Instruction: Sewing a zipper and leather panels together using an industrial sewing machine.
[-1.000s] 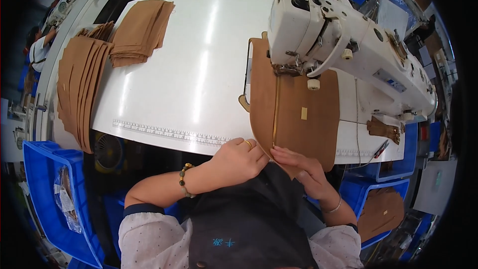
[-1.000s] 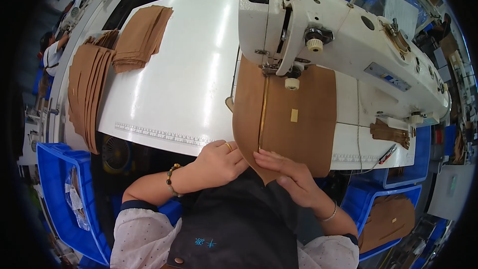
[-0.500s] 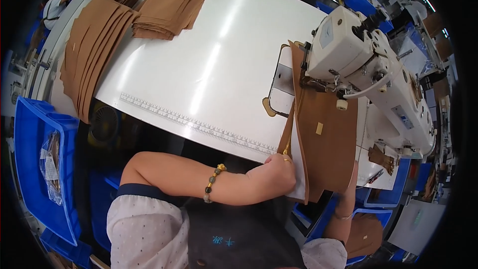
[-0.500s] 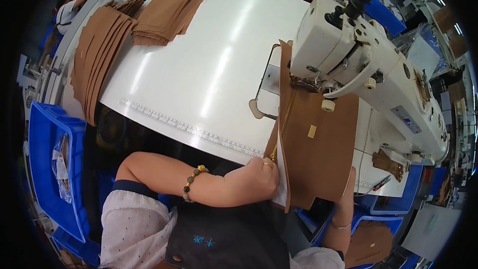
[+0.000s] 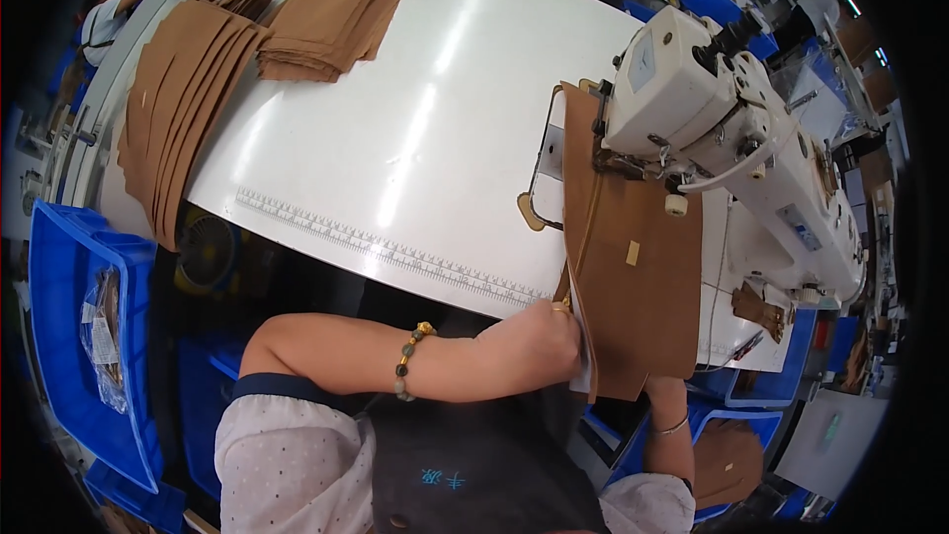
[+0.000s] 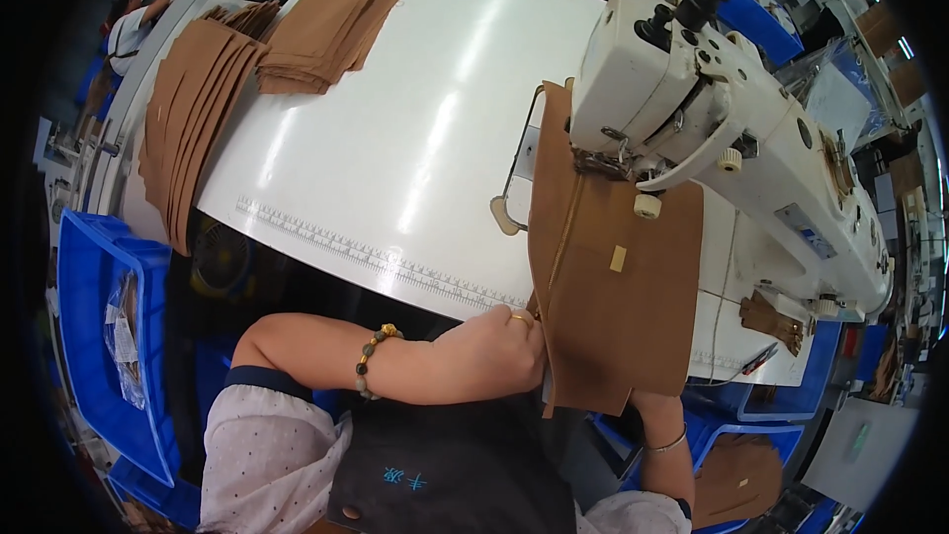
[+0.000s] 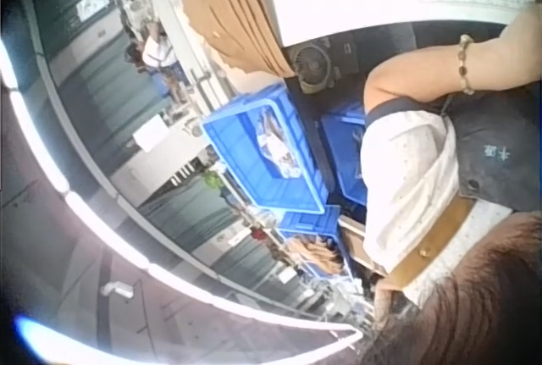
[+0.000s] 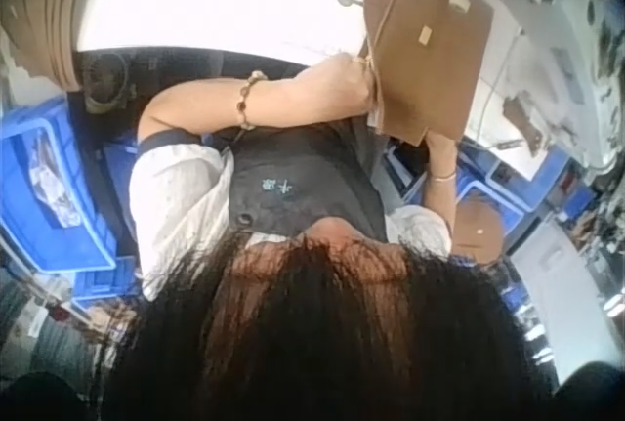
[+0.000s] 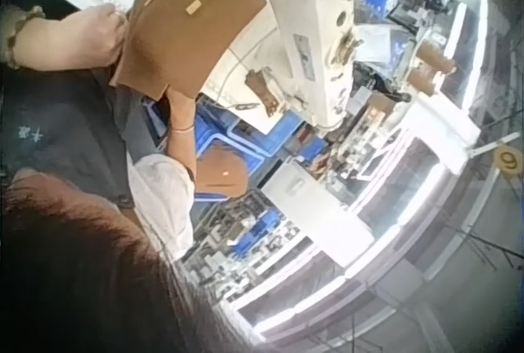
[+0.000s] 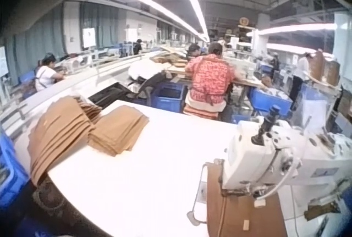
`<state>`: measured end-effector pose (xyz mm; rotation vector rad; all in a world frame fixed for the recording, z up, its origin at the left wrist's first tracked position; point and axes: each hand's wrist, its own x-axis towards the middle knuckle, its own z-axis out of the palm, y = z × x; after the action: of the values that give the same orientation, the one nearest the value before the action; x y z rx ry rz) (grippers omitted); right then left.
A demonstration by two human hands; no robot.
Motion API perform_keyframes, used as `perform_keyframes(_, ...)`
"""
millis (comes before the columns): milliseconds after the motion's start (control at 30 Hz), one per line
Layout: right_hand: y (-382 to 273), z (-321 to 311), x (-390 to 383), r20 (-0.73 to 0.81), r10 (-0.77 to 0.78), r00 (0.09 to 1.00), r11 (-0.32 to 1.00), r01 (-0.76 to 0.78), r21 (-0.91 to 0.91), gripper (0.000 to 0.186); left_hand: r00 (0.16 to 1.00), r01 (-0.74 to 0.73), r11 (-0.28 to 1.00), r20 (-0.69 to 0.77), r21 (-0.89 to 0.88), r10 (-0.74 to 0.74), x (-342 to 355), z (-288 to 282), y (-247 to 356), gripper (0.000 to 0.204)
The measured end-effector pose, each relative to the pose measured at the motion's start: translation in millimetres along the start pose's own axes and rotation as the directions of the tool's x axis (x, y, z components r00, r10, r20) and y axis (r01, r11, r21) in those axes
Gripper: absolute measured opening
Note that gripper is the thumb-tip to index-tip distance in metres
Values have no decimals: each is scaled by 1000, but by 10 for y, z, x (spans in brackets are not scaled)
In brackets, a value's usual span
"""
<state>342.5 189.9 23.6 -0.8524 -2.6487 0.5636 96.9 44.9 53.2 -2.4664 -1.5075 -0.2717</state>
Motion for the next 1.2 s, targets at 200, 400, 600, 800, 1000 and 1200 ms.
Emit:
perform_keyframes(200, -72, -485, 210, -526, 174, 832, 985, -151, 88, 10, 999, 40, 999, -11, 15, -39, -159, 46, 90, 12)
perform_keyframes(400, -712, -143, 230, -94, -176, 980, 978, 185, 94, 37, 996, -35, 997, 78, 69, 30, -380, 19, 125, 19)
perform_keyframes(600, -887, 216, 185, -15, -311, 950, 940, 305, -154, 45, 999, 26, 994, 22, 108, -28, -392, 7, 108, 13)
perform_keyframes(800, -864, 269, 154, -34, -346, 938, 925, 334, -181, 45, 997, 73, 964, 12, -255, -73, -507, -27, -273, 10)
perform_keyframes(1000, -857, 288, 168, -36, -357, 934, 931, 352, -101, 47, 903, 381, 874, -83, -303, -422, -282, -126, -534, 49)
perform_keyframes(1200, -726, 211, 357, -58, -425, 904, 905, 421, -64, 40, 925, 355, 886, 249, -297, -287, 37, -19, -584, 84)
